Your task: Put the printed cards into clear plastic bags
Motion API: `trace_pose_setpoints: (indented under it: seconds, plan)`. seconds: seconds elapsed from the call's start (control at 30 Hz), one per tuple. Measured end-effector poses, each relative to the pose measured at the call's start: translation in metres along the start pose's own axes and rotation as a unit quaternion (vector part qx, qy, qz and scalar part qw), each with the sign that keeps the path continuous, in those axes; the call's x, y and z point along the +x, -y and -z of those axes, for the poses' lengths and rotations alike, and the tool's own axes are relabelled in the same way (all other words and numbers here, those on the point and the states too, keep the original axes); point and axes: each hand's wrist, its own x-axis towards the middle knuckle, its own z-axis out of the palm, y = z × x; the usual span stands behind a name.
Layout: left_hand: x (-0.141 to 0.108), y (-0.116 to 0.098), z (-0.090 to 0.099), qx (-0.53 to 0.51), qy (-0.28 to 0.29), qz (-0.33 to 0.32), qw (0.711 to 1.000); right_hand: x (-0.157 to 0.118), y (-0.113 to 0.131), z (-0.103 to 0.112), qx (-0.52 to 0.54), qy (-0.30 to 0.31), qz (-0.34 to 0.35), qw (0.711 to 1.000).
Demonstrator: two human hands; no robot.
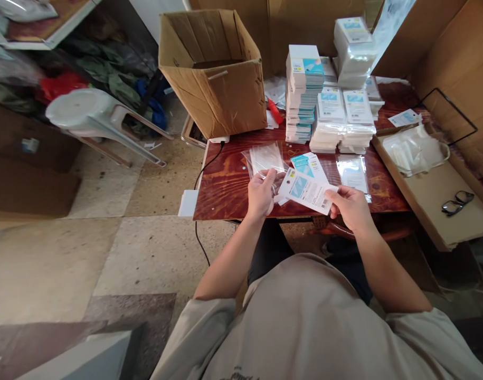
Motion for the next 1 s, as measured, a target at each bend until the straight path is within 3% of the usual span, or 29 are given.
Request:
trace_pose_setpoints:
  seconds: [0.13, 0.3, 0.4, 0.53, 0.77, 0.83, 0.93, 1.0]
  plan:
    - [-0.006, 0.005, 0.000, 0.012, 0.020, 0.008, 1.000, 0.000, 0.000, -0.005, 0.000, -0.029, 0.042, 0.999]
    - [-0.006, 0.001, -0.003, 0.014, -0.015, -0.049, 0.999, -0.010, 0.008, 0.008, -0.029, 0.059, 0.016, 0.998]
    - [-0.004, -0.004, -0.002, 0.018, -0.017, -0.041, 0.999, -0.012, 0.006, 0.023, -0.021, 0.089, -0.017, 0.996]
    - [-0.006, -0.005, -0.005, 0.015, -0.005, -0.028, 0.999, -0.005, -0.002, 0.027, 0.008, 0.063, 0.001, 0.998]
    - [-0.014, 0.007, -0.010, 0.050, 0.021, -0.017, 0.998, -0.003, -0.002, -0.011, 0.002, -0.034, 0.063, 0.997]
    - [-0.014, 0.007, -0.008, 0.044, 0.029, -0.022, 0.998, -0.003, 0.000, -0.017, 0.019, -0.007, 0.055, 0.998]
    - [-0.015, 0.002, -0.005, 0.029, 0.042, -0.019, 0.999, 0.000, 0.000, -0.016, 0.051, 0.105, 0.027, 0.993]
    - [-0.020, -0.001, -0.005, 0.016, 0.065, -0.002, 0.998, 0.005, -0.002, -0.015, 0.067, 0.147, 0.022, 0.987]
